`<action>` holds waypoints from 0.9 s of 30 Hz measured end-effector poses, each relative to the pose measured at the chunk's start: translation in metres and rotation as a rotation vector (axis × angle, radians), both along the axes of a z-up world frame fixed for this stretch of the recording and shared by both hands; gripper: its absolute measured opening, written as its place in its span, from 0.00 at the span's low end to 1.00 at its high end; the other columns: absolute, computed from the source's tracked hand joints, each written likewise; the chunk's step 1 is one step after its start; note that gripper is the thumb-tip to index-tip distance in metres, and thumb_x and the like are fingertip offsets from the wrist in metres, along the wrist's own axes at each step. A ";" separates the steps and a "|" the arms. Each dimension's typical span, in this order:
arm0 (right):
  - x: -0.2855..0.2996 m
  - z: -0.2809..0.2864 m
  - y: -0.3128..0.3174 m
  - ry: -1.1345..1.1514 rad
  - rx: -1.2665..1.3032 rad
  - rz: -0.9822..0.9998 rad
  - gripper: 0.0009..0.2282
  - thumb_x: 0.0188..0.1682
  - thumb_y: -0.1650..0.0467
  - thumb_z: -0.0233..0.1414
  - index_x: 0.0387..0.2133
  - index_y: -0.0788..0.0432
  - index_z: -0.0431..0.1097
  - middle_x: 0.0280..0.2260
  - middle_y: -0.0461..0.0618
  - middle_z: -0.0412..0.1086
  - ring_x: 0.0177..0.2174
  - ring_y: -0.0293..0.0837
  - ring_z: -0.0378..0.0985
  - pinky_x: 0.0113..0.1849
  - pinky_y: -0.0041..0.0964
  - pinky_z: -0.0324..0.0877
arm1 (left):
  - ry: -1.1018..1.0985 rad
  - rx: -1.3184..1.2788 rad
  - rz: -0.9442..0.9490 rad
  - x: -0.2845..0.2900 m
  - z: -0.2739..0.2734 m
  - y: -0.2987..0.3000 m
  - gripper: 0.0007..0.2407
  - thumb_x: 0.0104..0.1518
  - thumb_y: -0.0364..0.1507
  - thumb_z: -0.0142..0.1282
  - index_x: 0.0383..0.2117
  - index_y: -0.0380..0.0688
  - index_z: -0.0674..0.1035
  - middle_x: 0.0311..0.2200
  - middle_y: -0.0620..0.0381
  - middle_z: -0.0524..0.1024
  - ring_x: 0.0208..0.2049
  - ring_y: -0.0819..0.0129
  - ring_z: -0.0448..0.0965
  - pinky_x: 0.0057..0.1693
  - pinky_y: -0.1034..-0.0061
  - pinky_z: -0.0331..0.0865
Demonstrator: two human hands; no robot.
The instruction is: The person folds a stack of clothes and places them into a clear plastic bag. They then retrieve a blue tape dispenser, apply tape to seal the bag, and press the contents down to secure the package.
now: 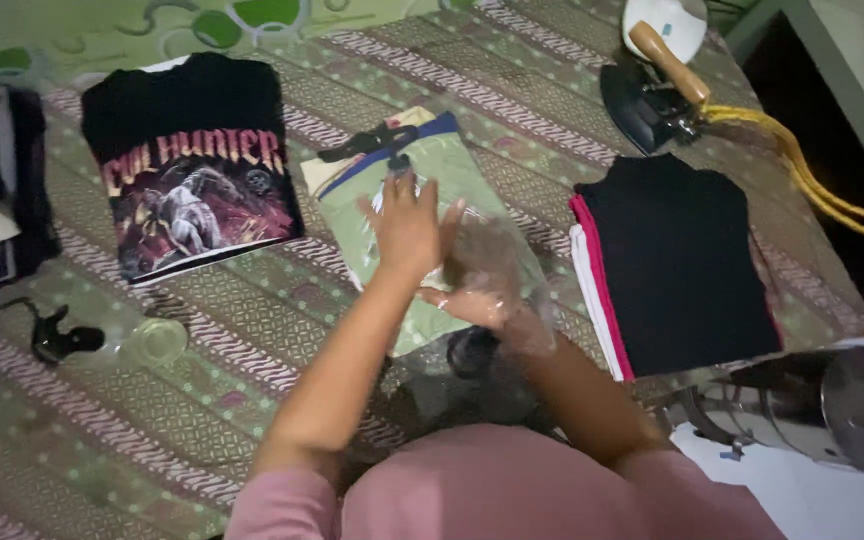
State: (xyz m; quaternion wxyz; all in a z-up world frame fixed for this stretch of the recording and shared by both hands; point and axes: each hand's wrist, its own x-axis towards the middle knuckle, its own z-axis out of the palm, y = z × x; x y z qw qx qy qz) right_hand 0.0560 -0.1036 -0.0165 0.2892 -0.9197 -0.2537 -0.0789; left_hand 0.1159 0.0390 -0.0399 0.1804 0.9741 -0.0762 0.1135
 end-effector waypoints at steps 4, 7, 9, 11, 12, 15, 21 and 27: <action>0.003 0.007 0.010 0.041 -0.326 -0.224 0.45 0.26 0.38 0.59 0.56 0.50 0.69 0.51 0.67 0.70 0.54 0.67 0.70 0.55 0.64 0.58 | 0.166 0.239 -0.269 0.083 -0.036 -0.018 0.28 0.63 0.57 0.33 0.63 0.60 0.73 0.67 0.48 0.65 0.71 0.49 0.55 0.69 0.33 0.39; 0.002 -0.015 0.007 0.026 -0.493 -0.281 0.51 0.33 0.34 0.48 0.70 0.43 0.51 0.39 0.66 0.74 0.44 0.61 0.78 0.50 0.70 0.61 | 0.432 0.289 -0.260 0.101 -0.034 -0.022 0.32 0.63 0.57 0.22 0.70 0.62 0.62 0.74 0.52 0.51 0.75 0.52 0.40 0.71 0.37 0.28; 0.002 -0.034 0.004 -0.057 -0.417 -0.307 0.49 0.32 0.34 0.50 0.67 0.45 0.57 0.46 0.73 0.70 0.49 0.69 0.72 0.50 0.72 0.60 | 0.444 0.323 -0.232 0.102 -0.026 -0.033 0.32 0.63 0.58 0.23 0.71 0.61 0.61 0.74 0.52 0.49 0.75 0.52 0.39 0.71 0.36 0.26; -0.006 -0.042 0.004 -0.135 -0.342 -0.321 0.48 0.30 0.35 0.52 0.63 0.47 0.63 0.53 0.80 0.65 0.54 0.78 0.67 0.50 0.73 0.59 | 0.464 0.353 -0.195 0.094 -0.024 -0.035 0.33 0.62 0.58 0.25 0.71 0.61 0.59 0.75 0.53 0.47 0.75 0.52 0.38 0.70 0.35 0.24; -0.009 -0.039 0.004 -0.142 -0.289 -0.311 0.47 0.30 0.37 0.54 0.65 0.44 0.62 0.52 0.80 0.65 0.54 0.77 0.67 0.52 0.71 0.58 | 0.434 0.322 -0.195 0.090 -0.022 -0.033 0.33 0.62 0.58 0.27 0.71 0.61 0.60 0.74 0.53 0.49 0.75 0.53 0.39 0.70 0.36 0.25; -0.025 -0.054 0.002 -0.059 -0.258 -0.342 0.48 0.27 0.39 0.58 0.67 0.37 0.58 0.44 0.68 0.68 0.49 0.67 0.69 0.50 0.62 0.59 | 0.349 0.289 -0.212 0.083 -0.015 -0.029 0.32 0.59 0.58 0.33 0.69 0.63 0.62 0.73 0.54 0.54 0.75 0.55 0.42 0.70 0.35 0.24; -0.032 -0.108 0.003 -0.022 -0.326 -0.246 0.49 0.28 0.39 0.56 0.69 0.30 0.50 0.48 0.54 0.55 0.52 0.60 0.55 0.52 0.57 0.47 | 0.121 0.186 -0.492 -0.020 0.017 -0.043 0.24 0.52 0.49 0.48 0.54 0.56 0.78 0.64 0.47 0.66 0.69 0.38 0.56 0.65 0.24 0.40; -0.030 -0.146 -0.007 -0.120 -0.416 -0.052 0.47 0.34 0.38 0.52 0.70 0.24 0.41 0.69 0.50 0.28 0.66 0.64 0.26 0.61 0.63 0.25 | -0.024 0.175 -0.794 -0.133 0.058 -0.048 0.24 0.44 0.46 0.57 0.47 0.48 0.81 0.57 0.51 0.77 0.67 0.49 0.63 0.67 0.35 0.46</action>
